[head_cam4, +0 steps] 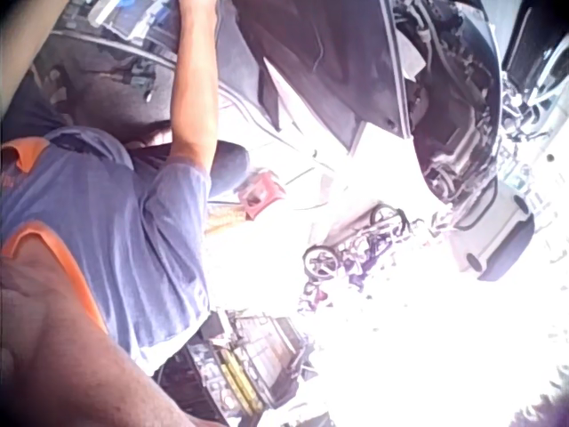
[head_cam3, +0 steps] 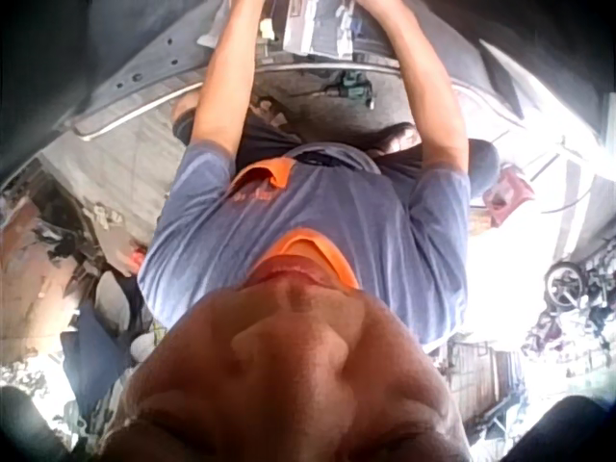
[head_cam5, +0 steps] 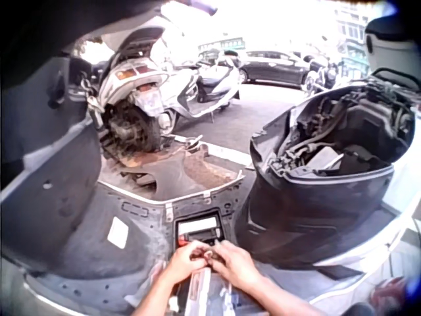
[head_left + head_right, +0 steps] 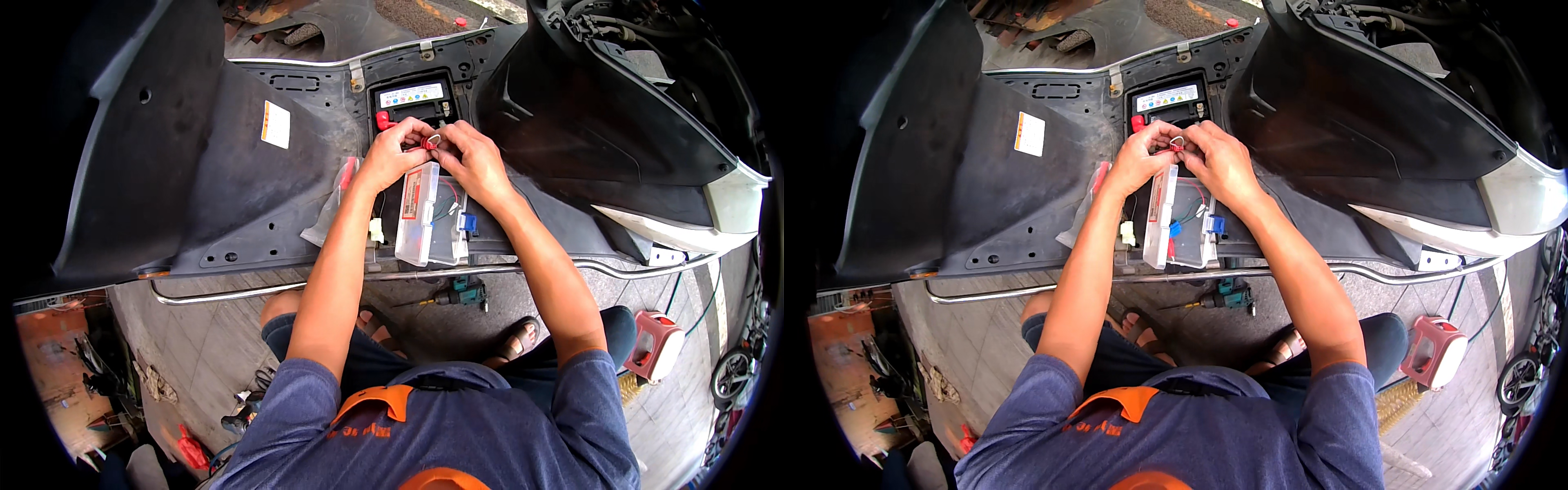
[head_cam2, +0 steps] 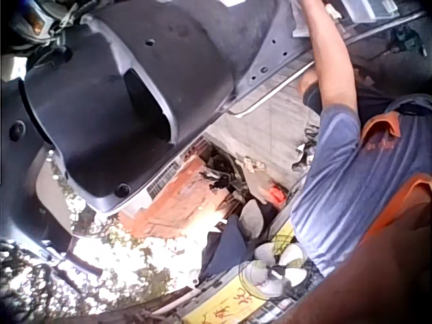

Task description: The person prepares electrical components by removing connectors from a plastic case and then proceeds to strip and join wires on a scooter near the battery compartment.

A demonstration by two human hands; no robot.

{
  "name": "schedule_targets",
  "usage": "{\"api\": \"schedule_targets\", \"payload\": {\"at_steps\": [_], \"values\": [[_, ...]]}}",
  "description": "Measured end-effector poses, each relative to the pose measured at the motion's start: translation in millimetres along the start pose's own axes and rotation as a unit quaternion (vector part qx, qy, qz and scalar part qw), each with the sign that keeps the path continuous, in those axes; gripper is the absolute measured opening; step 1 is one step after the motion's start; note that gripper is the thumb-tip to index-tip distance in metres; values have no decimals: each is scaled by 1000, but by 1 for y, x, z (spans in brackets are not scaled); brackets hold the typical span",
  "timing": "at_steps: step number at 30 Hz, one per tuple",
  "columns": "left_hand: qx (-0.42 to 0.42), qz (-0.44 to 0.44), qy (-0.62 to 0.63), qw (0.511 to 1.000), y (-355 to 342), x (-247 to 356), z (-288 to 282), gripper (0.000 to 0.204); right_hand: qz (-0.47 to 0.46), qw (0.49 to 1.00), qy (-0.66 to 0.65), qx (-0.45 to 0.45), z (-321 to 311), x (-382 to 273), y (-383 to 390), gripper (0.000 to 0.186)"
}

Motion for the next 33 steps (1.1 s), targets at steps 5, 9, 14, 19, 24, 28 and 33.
{"api": "schedule_targets", "payload": {"at_steps": [5, 9, 14, 19, 24, 28, 33], "values": [[-7, 2, -6, 1000, -1, -2, 0, 30, 14, 1000, -1, 3, -1, 2, -2, 19], [-30, 4, 15, 999, -2, -7, 0, 32, 6, 1000, -2, 6, 0, 1, -2, 16], [-81, 2, 117, 990, -7, -4, -3, 31, 6, 998, -54, 43, -7, -4, -3, 16], [-72, -19, 157, 985, -7, -10, -7, 31, 22, 997, -69, 36, -7, -4, -2, 16], [-70, -28, 198, 977, -9, -16, -5, 29, 25, 997, -75, 26, -6, -6, -2, 16], [-43, -3, 88, 995, -13, -12, -6, 25, 14, 995, -88, 41, -12, -7, -1, 15], [-27, -20, -29, 999, -19, 3, -8, 25, 17, 995, -80, 60, -22, 2, 4, 17]]}}
Point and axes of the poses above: each hand's wrist, its own y-axis away from the middle knuckle, its own z-axis out of the palm, x = y × z, the point moved 6 cm from there along -y, towards the middle knuckle, and after that the axes turned 12 degrees about -y, right-handed, at the moved point
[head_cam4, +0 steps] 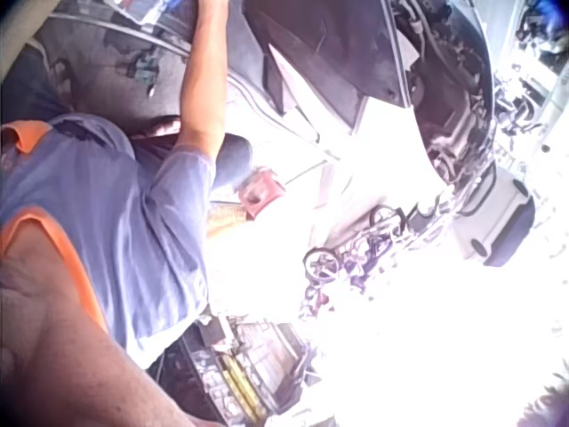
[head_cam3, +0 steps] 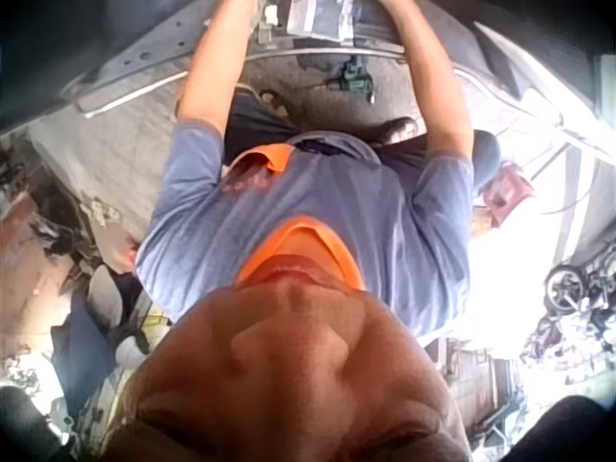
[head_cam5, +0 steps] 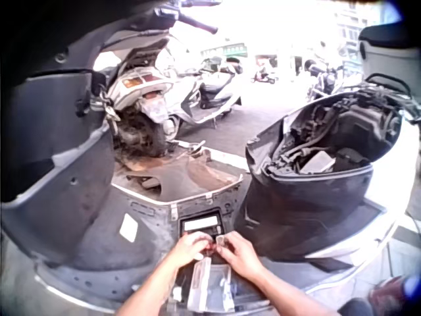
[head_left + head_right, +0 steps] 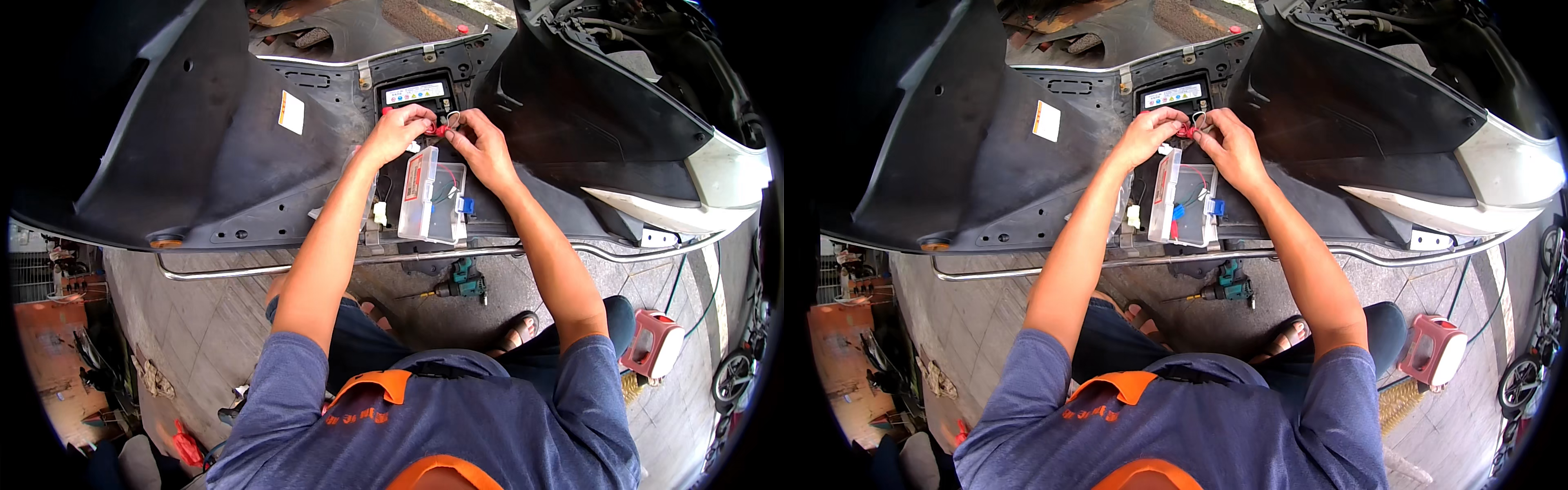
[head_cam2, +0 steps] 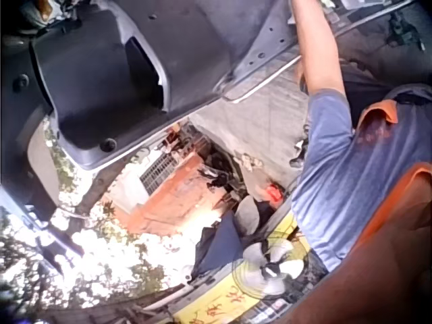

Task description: The person prepares electrical components by removing connectors from a plastic case and then proceeds to strip and join wires on a scooter near the battery compartment.

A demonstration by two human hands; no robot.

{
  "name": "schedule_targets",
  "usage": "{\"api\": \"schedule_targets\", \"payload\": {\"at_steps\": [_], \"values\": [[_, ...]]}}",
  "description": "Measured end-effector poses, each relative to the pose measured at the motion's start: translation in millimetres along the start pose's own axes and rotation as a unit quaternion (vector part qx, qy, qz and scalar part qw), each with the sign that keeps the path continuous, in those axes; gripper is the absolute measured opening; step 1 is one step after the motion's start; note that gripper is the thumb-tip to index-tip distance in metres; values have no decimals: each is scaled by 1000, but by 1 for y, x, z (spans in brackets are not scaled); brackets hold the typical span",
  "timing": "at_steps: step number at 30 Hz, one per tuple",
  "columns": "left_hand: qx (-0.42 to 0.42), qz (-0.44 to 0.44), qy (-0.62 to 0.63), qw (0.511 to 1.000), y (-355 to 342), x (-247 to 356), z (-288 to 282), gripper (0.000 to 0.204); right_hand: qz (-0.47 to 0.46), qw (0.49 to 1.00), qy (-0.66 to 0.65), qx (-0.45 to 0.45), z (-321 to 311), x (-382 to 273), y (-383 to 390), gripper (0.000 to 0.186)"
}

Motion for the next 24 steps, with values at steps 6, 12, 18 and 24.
{"api": "schedule_targets", "payload": {"at_steps": [6, 12, 18, 24], "values": [[-11, -18, -101, 995, 5, 9, -8, 36, 72, 996, -14, -45, -23, -33, 26, 15], [-10, -30, -120, 992, 54, 77, -19, 67, -62, 981, 127, -132, -50, -62, 76, 20], [16, -115, -43, 992, 111, 66, -9, 88, -99, 956, 221, -168, -42, -63, 77, 25], [29, -139, 46, 989, 118, 66, -24, 67, -27, 956, 192, -220, -50, -72, 74, 31]]}}
Point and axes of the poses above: each hand's wrist, its own y-axis away from the middle knuckle, its own z-axis out of the palm, x = y × z, the point moved 6 cm from there along -y, towards the middle knuckle, and after that the axes turned 12 degrees about -y, right-handed, at the moved point
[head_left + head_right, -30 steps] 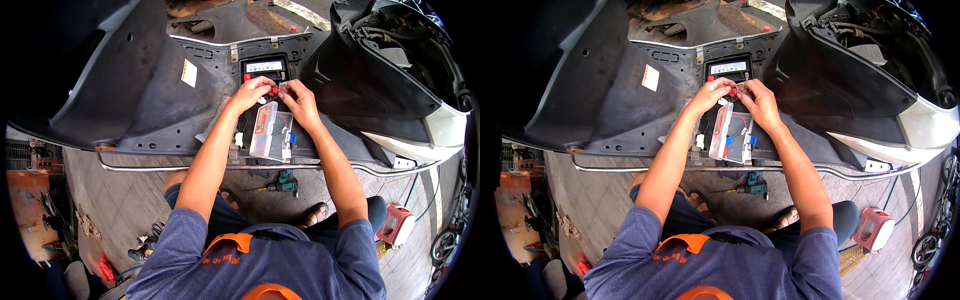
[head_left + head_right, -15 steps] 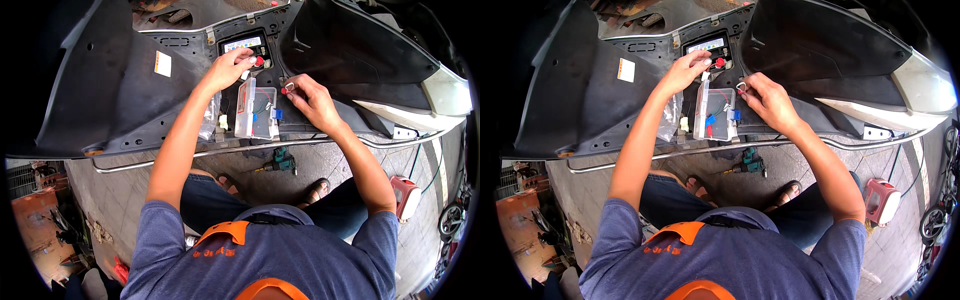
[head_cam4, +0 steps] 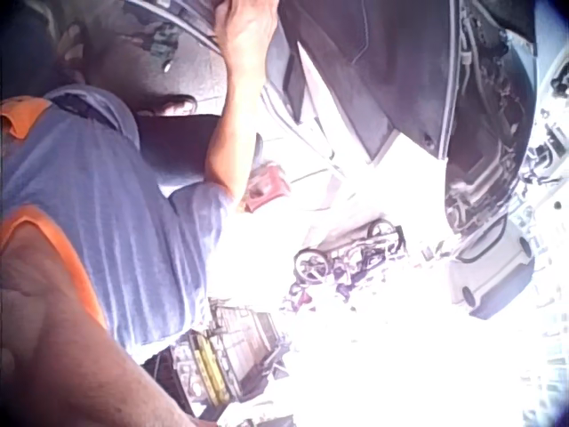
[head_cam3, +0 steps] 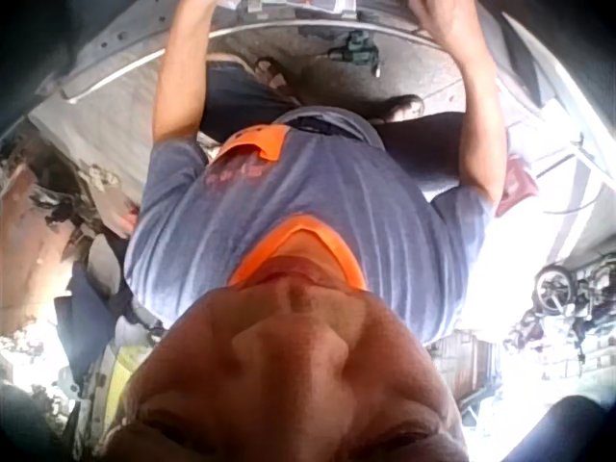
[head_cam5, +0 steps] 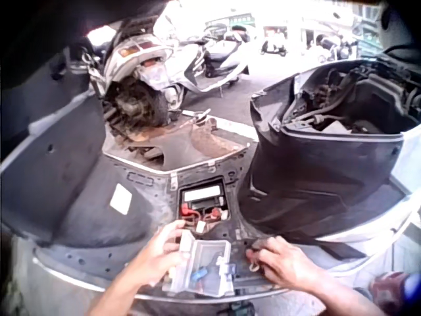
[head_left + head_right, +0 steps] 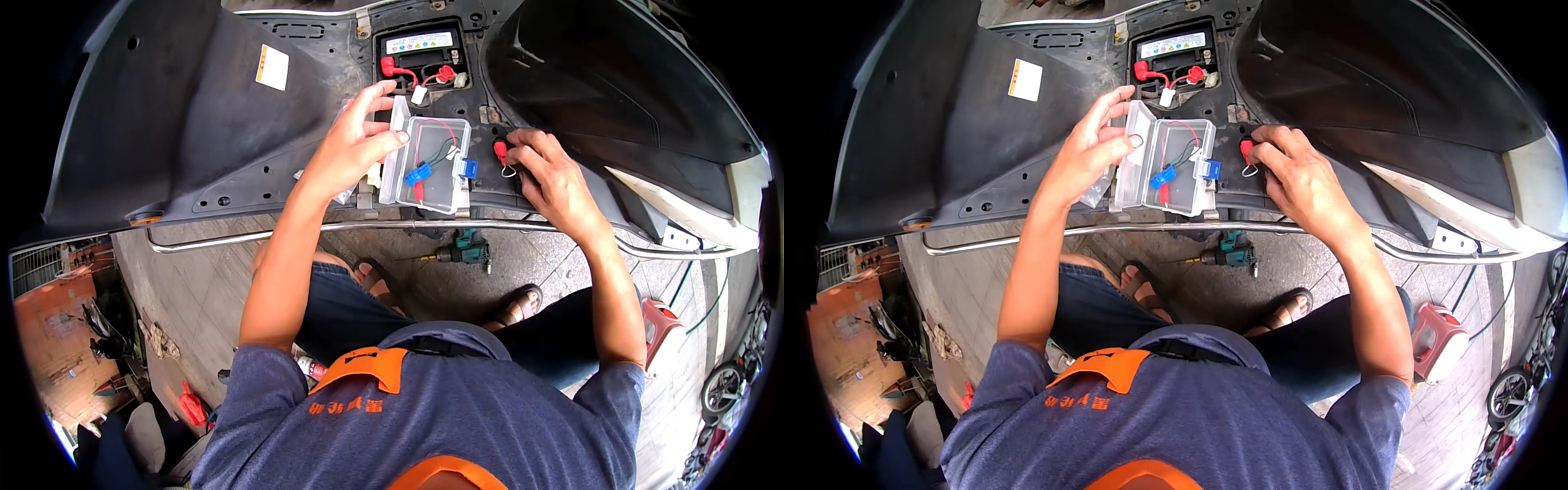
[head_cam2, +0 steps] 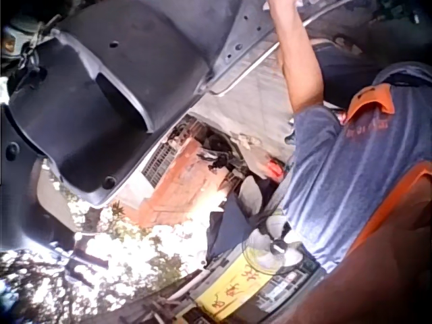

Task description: The person prepares electrical components by removing connectors from a plastic case and then proceeds to strip and join wires on a scooter near the battery compartment.

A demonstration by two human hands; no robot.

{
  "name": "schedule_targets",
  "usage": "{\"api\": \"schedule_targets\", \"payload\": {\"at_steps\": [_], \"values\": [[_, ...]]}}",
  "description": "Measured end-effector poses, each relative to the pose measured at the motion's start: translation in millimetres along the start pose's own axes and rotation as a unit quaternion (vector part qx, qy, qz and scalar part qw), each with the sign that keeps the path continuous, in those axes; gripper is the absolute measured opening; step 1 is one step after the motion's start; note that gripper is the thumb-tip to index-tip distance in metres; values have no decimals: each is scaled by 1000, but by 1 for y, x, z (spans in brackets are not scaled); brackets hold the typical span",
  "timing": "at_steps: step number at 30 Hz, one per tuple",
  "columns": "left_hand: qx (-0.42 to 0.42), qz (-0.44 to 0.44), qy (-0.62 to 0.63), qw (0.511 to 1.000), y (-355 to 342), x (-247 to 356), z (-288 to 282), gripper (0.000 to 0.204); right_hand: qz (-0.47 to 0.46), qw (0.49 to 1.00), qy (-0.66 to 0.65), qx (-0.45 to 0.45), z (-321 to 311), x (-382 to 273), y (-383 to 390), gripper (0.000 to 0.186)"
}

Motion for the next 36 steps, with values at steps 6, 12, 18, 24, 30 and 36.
{"api": "schedule_targets", "payload": {"at_steps": [6, 12, 18, 24, 30, 36], "values": [[33, 46, -55, 997, -1, -4, -7, 61, 35, 999, 6, 29, -3, -26, -12, 28], [97, 84, -137, 982, 2, 0, -15, 52, -53, 995, 73, -39, 45, -57, -56, 26], [135, 95, -145, 976, -3, -9, -28, 52, -96, 971, 170, -140, 100, -35, -79, 23], [146, 108, -118, 976, -1, -12, -44, 50, -90, 993, -13, -79, 83, -37, -76, 27], [154, 106, -107, 977, 3, -7, -48, 51, 20, 959, -283, -30, 69, -21, -64, 27], [135, 75, -91, 984, 5, -4, -47, 53, 28, 959, -281, -25, 64, -19, -62, 26]]}}
Point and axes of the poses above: each hand's wrist, its own y-axis away from the middle knuckle, its own z-axis out of the palm, x = y × z, the point moved 6 cm from there along -y, towards the middle knuckle, and after that the axes turned 12 degrees about -y, right-handed, at the moved point
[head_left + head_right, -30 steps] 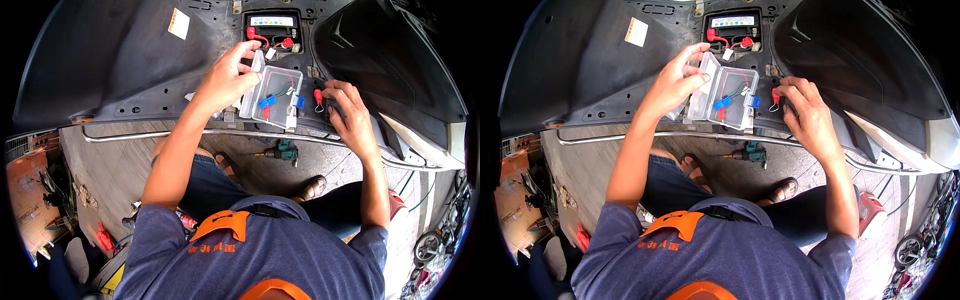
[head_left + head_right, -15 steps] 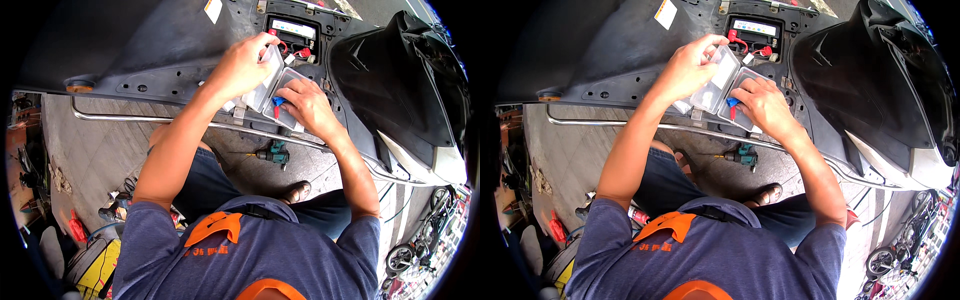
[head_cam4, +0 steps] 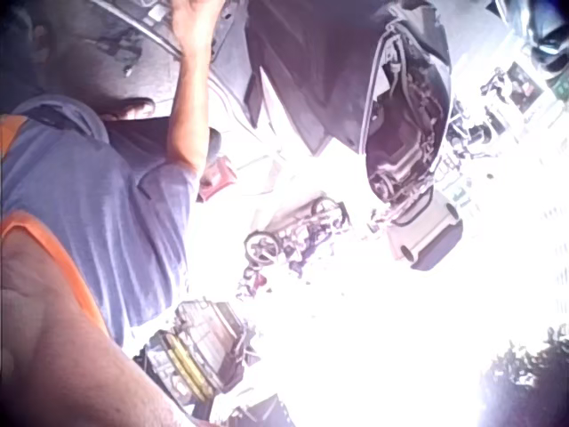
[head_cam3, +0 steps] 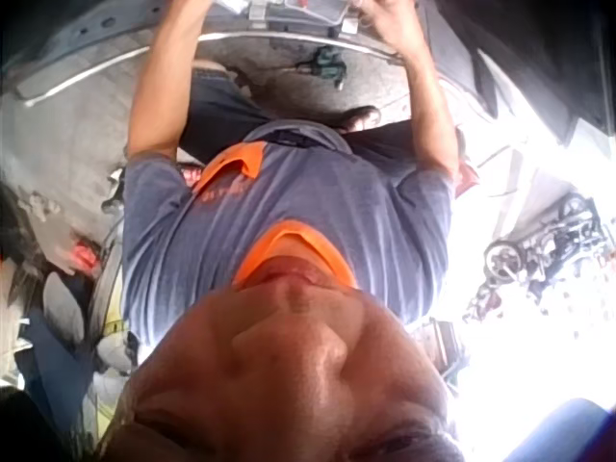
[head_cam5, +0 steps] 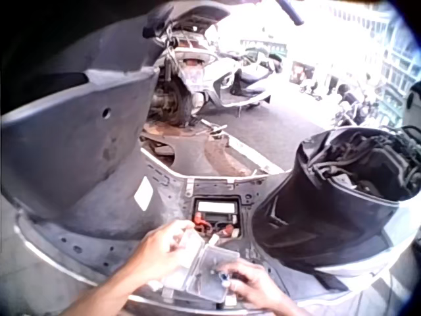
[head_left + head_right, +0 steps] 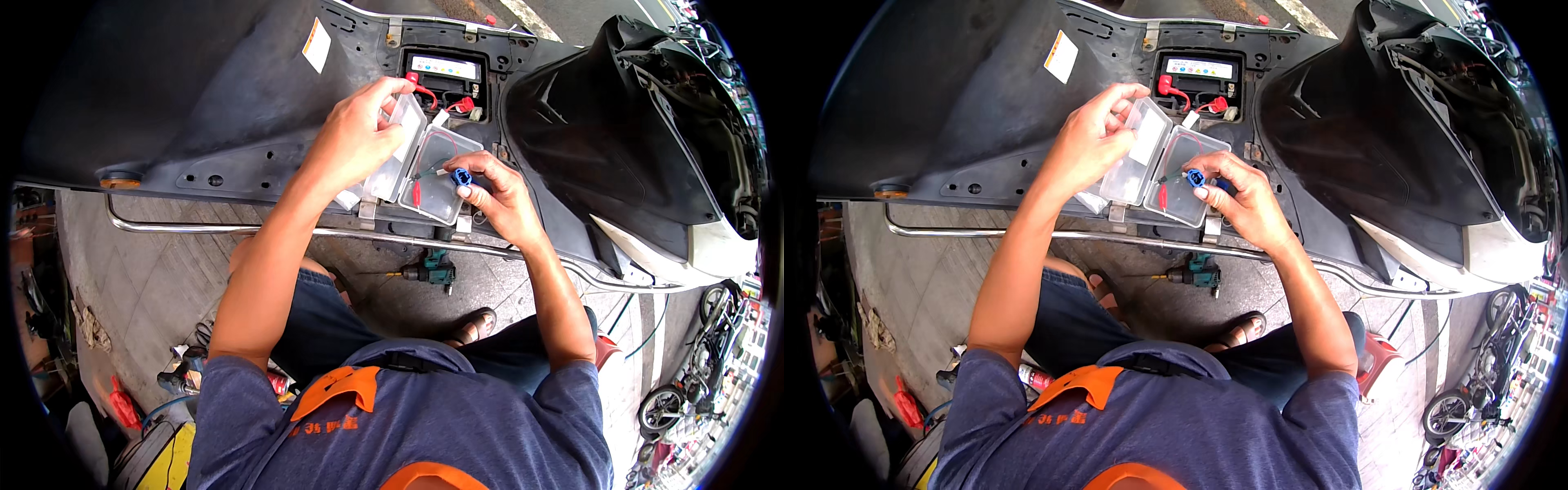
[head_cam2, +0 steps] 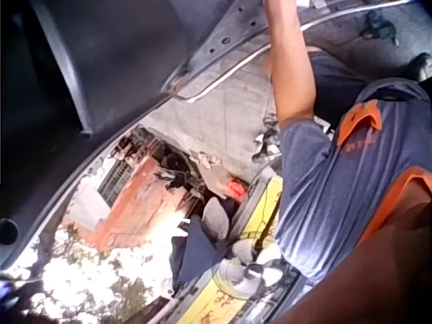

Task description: The person prepares electrical components by removing connectors from a plastic case and then proceeds to strip and join wires on a scooter near the battery compartment.

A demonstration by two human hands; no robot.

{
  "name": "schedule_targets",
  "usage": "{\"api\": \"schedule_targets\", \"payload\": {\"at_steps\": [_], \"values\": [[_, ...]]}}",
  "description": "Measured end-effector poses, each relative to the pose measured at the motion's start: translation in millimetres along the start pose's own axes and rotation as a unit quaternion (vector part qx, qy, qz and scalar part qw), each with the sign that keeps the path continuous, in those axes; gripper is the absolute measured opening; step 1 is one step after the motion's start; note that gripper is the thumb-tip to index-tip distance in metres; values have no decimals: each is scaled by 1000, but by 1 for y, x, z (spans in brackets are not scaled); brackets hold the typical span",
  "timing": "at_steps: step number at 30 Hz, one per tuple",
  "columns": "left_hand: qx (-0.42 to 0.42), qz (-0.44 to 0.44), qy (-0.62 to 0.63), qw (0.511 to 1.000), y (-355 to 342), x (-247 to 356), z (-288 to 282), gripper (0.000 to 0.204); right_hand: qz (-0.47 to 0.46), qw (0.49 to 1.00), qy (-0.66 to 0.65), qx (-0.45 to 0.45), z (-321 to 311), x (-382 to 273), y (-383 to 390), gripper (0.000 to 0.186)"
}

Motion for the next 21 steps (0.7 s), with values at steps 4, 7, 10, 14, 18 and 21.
{"api": "schedule_targets", "payload": {"at_steps": [4, 7, 10, 14, 18, 21], "values": [[4, 15, -3, 1000, 1, -2, 1, 53, -23, 1000, 20, 2, 0, -2, 0, 26], [-1, 5, -9, 1000, 1, -4, -1, 52, -14, 1000, 19, 7, 0, -3, 1, 26], [-1, -3, 0, 1000, 1, -5, -1, 52, -10, 999, 30, 18, -3, -4, 2, 26], [1, -4, 11, 1000, 0, -7, -1, 51, 17, 995, -69, 64, -9, 3, 5, 23], [0, -5, 4, 1000, -1, -11, -1, 50, 52, 991, -101, 69, -10, 10, 7, 22], [11, 10, -3, 1000, -2, -14, -1, 50, 67, 990, -111, 63, -6, 11, 8, 22]]}}
Point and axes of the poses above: each hand's wrist, its own y-axis away from the middle knuckle, its own z-axis out of the palm, x = y × z, the point moved 6 cm from there along -y, towards the middle knuckle, and after that the axes turned 12 degrees about -y, right-handed, at the moved point
